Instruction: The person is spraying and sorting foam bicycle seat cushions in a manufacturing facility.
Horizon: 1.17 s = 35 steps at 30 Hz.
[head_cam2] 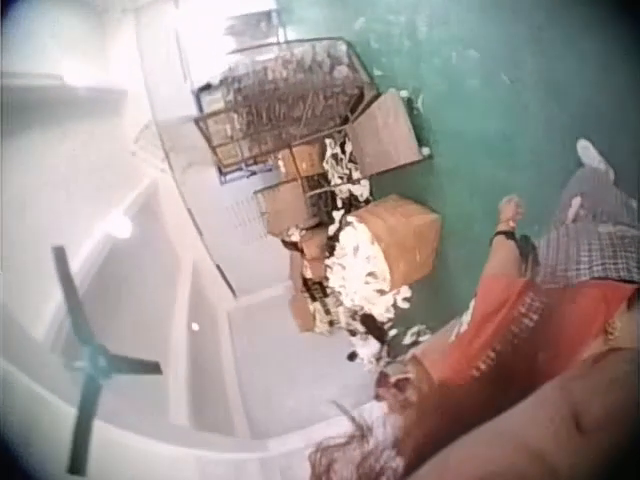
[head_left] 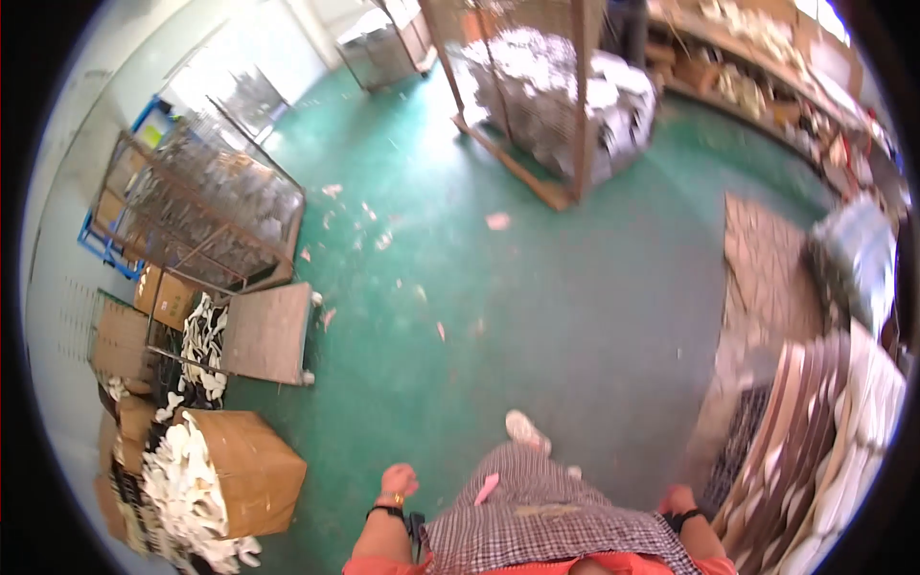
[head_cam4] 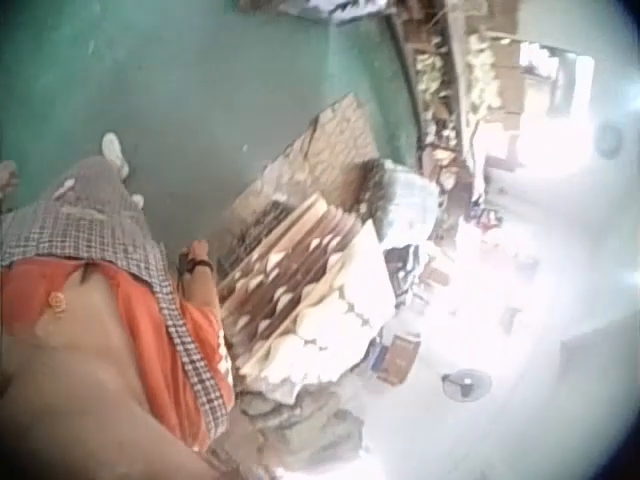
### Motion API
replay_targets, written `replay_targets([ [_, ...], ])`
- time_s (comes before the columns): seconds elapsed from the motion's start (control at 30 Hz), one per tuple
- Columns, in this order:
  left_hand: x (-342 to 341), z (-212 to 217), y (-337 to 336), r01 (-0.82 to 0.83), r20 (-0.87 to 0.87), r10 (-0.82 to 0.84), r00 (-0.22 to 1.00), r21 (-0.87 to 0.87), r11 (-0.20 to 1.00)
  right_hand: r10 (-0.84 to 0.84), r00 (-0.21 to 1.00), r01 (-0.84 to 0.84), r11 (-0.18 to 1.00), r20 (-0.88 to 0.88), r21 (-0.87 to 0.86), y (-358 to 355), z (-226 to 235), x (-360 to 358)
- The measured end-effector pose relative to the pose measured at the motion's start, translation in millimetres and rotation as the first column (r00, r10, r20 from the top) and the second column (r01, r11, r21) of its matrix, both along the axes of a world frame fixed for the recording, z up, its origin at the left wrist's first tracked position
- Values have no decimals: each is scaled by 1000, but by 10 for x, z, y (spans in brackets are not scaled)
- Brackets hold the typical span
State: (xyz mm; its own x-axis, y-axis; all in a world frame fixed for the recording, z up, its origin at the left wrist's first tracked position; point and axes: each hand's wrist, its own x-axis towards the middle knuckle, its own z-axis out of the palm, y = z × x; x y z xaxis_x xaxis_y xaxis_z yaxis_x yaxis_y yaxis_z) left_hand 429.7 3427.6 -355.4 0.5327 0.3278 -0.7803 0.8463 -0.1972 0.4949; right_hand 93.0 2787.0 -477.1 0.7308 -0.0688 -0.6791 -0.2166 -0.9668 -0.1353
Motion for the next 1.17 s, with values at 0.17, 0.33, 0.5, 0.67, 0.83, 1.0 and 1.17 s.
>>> replay_targets([
  [0.17,77,-54,428,-268,-1,268,964,15,963,-864,344,853,124,-368,507,132,123,1841],
  [0.33,548,-257,494,-380,-119,372,921,-55,923,-880,302,793,18,-366,609,209,413,3863],
  [0.5,1205,-571,254,-409,-137,389,911,-169,897,-847,485,752,275,-219,599,582,775,4996],
  [0.67,1935,-969,783,-130,-3,134,991,-250,959,388,920,-392,905,58,165,623,140,5665],
  [0.83,2809,-719,823,-377,-22,380,925,-181,908,328,945,-328,940,19,95,353,-888,6296],
  [1.0,4454,107,868,-459,-9,459,888,-31,888,299,954,-295,951,-33,98,576,-343,7687],
  [1.17,6360,-118,1071,-53,287,127,950,-252,966,272,951,-295,940,145,170,863,-408,9641],
])
